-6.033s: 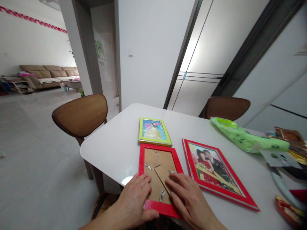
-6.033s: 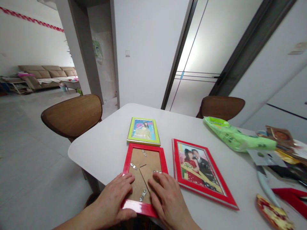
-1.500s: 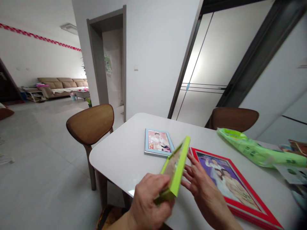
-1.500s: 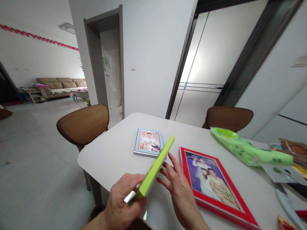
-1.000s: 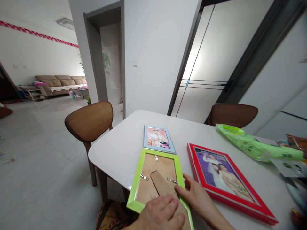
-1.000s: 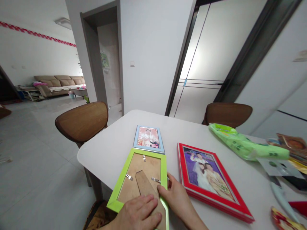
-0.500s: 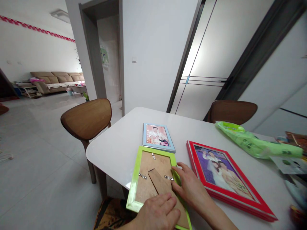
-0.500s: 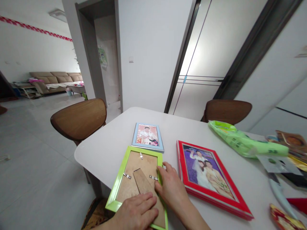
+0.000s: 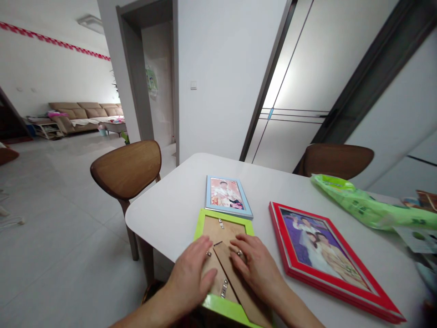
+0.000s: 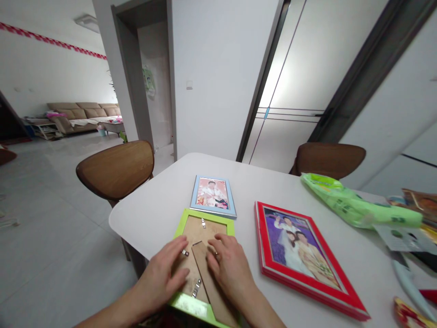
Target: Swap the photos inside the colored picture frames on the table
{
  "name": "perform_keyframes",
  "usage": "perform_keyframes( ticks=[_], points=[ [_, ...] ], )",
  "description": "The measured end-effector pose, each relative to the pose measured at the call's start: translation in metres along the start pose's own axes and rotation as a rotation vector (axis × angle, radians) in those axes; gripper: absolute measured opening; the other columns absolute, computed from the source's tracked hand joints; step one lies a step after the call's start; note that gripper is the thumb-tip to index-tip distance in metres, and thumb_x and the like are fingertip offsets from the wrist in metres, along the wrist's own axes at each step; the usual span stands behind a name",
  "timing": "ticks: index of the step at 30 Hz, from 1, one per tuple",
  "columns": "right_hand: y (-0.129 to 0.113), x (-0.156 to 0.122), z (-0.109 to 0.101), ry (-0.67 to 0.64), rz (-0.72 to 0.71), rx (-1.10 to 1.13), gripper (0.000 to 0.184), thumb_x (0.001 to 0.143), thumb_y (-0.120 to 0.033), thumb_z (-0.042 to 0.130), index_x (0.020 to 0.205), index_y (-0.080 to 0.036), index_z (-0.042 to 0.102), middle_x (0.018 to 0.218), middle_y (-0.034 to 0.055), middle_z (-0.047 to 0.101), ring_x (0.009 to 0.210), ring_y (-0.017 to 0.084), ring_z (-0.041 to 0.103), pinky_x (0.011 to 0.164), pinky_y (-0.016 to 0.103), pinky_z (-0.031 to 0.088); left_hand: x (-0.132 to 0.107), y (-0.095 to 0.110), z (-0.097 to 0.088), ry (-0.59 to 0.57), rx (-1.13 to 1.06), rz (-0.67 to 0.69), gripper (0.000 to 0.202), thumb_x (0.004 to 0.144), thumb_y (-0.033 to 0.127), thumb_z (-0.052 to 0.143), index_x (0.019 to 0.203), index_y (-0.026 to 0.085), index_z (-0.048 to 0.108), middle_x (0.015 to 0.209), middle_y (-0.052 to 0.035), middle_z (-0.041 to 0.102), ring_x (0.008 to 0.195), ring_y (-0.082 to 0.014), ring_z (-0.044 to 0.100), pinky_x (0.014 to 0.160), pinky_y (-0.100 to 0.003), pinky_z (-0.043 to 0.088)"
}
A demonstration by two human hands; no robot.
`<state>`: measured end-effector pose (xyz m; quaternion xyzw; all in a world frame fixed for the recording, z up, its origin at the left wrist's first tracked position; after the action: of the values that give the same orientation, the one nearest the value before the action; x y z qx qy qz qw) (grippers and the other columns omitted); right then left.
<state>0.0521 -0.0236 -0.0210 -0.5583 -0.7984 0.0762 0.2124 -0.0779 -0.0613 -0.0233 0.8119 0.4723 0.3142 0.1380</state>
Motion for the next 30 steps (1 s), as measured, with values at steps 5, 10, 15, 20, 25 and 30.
perform_keyframes(
  ticks=[5, 10, 15, 20, 25, 30],
  points=[
    [-0.049, 0.02, 0.025, -0.11, -0.118, 0.048, 0.014, 0.075, -0.024, 0.048, 0.072, -0.018, 0.061, 0.079, 0.0047, 0.056, 0.079, 0.016, 0.049, 0.071, 0.027, 0.035, 0.004, -0.039, 0.003, 0.029, 0.01, -0.157, 0.051, 0.068, 0.01, 0.042, 0.119, 0.004, 0.04, 0.124, -0.0175, 0.043, 0.116, -0.0228, 0.038, 0.097, -0.04, 0.032],
    [-0.054, 0.032, 0.037, -0.066, -0.091, -0.018, 0.012, 0.075, -0.021, 0.049, 0.067, -0.018, 0.057, 0.075, 0.0044, 0.054, 0.072, 0.015, 0.047, 0.066, 0.025, 0.034, 0.002, -0.039, 0.01, 0.067, 0.001, -0.156, 0.052, 0.066, 0.006, 0.037, 0.118, 0.005, 0.041, 0.123, -0.016, 0.044, 0.115, -0.0219, 0.039, 0.097, -0.04, 0.033],
    [-0.045, 0.032, 0.036, -0.019, -0.039, -0.043, 0.015, 0.076, -0.018, 0.045, 0.067, -0.016, 0.057, 0.072, 0.0053, 0.055, 0.07, 0.016, 0.048, 0.065, 0.026, 0.034, 0.001, -0.036, 0.011, 0.052, 0.009, -0.178, 0.058, 0.061, 0.003, 0.037, 0.119, 0.004, 0.04, 0.124, -0.0161, 0.043, 0.116, -0.0218, 0.038, 0.098, -0.039, 0.032],
    [-0.021, 0.044, 0.025, 0.022, -0.01, -0.037, 0.023, 0.081, -0.026, 0.039, 0.087, -0.015, 0.059, 0.084, 0.0065, 0.058, 0.082, 0.016, 0.05, 0.073, 0.024, 0.035, 0.001, -0.036, 0.013, 0.036, 0.024, -0.201, 0.059, 0.061, 0.004, 0.038, 0.121, 0.003, 0.038, 0.125, -0.0167, 0.041, 0.117, -0.0226, 0.037, 0.098, -0.04, 0.032],
    [0.011, 0.057, 0.024, 0.058, 0.076, -0.09, 0.026, 0.08, -0.023, 0.039, 0.084, -0.013, 0.062, 0.083, 0.0104, 0.057, 0.082, 0.02, 0.049, 0.075, 0.031, 0.033, 0.003, -0.035, 0.014, 0.004, 0.052, -0.215, 0.06, 0.061, 0.004, 0.038, 0.121, 0.004, 0.038, 0.126, -0.0162, 0.041, 0.117, -0.0222, 0.036, 0.098, -0.039, 0.032],
    [0.013, 0.06, 0.03, 0.044, 0.06, -0.073, 0.024, 0.079, -0.023, 0.04, 0.088, -0.02, 0.063, 0.087, 0.0071, 0.056, 0.085, 0.019, 0.048, 0.075, 0.029, 0.034, 0.007, -0.032, 0.014, 0.018, 0.066, -0.201, 0.06, 0.059, 0.003, 0.038, 0.119, 0.002, 0.041, 0.125, -0.0166, 0.043, 0.116, -0.0216, 0.038, 0.098, -0.037, 0.031]
  ],
)
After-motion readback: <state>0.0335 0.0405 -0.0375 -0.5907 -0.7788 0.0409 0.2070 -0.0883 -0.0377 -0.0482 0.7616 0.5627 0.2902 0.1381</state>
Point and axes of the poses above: each hand's wrist, its own x-axis towards the middle knuckle, its own z-axis out of the palm, y = z × x, the point moved 8 cm from there along x, towards the middle knuckle
